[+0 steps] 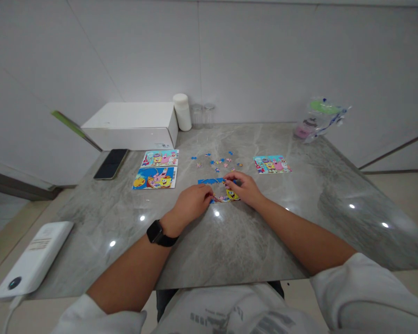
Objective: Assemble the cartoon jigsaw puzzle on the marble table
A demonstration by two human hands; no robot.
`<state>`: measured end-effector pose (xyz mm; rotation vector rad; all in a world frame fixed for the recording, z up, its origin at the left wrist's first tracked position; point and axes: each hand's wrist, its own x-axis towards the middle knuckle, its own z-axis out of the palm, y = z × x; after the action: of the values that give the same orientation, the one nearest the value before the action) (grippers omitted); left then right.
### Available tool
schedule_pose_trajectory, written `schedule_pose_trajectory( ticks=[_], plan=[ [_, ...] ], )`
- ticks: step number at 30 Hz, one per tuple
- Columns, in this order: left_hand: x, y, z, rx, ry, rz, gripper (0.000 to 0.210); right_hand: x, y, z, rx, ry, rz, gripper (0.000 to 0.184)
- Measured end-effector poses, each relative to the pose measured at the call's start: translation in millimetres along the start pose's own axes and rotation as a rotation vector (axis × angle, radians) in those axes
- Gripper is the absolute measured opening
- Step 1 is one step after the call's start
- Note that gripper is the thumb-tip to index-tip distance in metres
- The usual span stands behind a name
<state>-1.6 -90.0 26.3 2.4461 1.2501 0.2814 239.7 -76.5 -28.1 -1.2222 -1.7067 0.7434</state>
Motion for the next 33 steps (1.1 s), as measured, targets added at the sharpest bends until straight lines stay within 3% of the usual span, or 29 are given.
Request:
schedule_pose_trajectory(
  ticks=[20, 33],
  plan=[
    [1, -13, -7.9, 0.099, 0.187, -0.141, 0.028, 0, 2, 0, -0.039, -0.018, 0.015, 0.018],
    [-3, -15, -15.5, 0.181, 0.103, -0.194, 0.024, 3, -7, -2, -0.202, -0.033, -0.051, 0.015]
  ],
)
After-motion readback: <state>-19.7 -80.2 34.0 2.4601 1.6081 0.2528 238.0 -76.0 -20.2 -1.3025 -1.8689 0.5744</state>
